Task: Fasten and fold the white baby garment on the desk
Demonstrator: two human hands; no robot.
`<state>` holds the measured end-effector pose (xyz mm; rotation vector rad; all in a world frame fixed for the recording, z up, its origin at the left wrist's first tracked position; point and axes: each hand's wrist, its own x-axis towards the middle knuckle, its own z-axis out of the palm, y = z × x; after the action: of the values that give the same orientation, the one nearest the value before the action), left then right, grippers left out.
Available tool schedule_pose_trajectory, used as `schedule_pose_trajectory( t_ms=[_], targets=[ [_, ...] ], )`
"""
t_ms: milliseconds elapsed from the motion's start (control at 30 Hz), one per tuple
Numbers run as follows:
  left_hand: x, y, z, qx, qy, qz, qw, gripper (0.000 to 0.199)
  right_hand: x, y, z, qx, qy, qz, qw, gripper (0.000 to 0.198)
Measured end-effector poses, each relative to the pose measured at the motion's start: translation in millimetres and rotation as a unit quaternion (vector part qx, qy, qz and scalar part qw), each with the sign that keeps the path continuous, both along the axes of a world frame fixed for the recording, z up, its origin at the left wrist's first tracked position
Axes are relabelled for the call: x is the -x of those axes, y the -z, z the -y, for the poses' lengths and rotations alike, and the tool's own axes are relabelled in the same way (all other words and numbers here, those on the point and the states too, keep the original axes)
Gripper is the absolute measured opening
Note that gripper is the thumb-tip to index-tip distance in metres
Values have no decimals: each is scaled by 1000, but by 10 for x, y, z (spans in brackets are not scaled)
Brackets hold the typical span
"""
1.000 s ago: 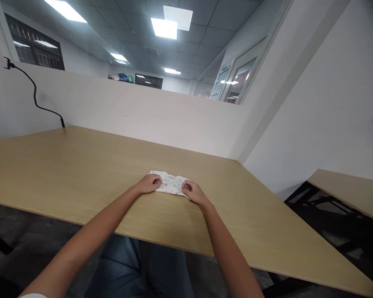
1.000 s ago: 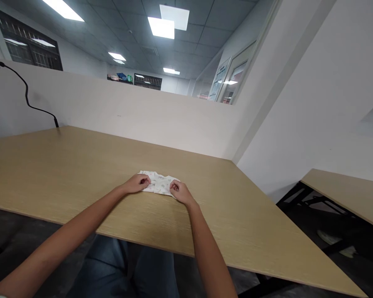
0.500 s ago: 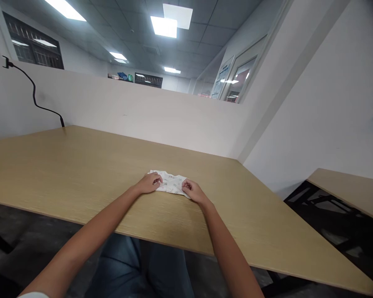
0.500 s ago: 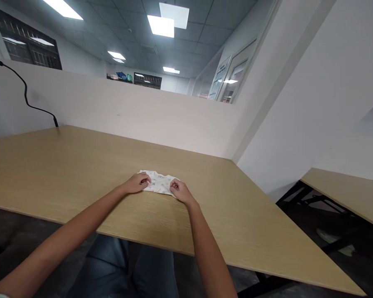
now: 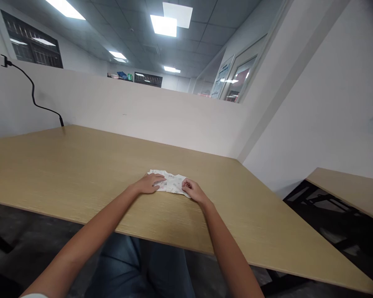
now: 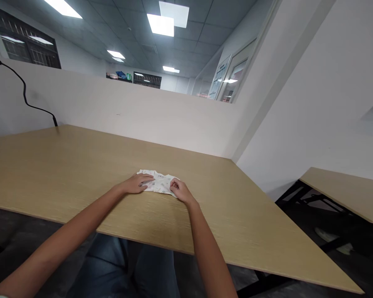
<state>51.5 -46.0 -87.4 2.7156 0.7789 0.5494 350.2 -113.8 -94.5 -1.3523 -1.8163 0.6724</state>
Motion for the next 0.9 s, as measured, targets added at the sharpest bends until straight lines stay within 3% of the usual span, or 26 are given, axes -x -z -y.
schedule_pose_trajectory(
  t_ms=[267,600,900],
  targets=[
    [-39,-87,108,-18,-44,-53,997,54,-1,-27,12,11,-7,-19,1000,12],
    [-172,-52,198,-23,-16,-96,995,70,12,-30,29,5,-3,-20,1000,15],
    [-195,-107,270,-24,-5,-50,998,53,29,-27,53,62,45,-61,995,37]
  ],
)
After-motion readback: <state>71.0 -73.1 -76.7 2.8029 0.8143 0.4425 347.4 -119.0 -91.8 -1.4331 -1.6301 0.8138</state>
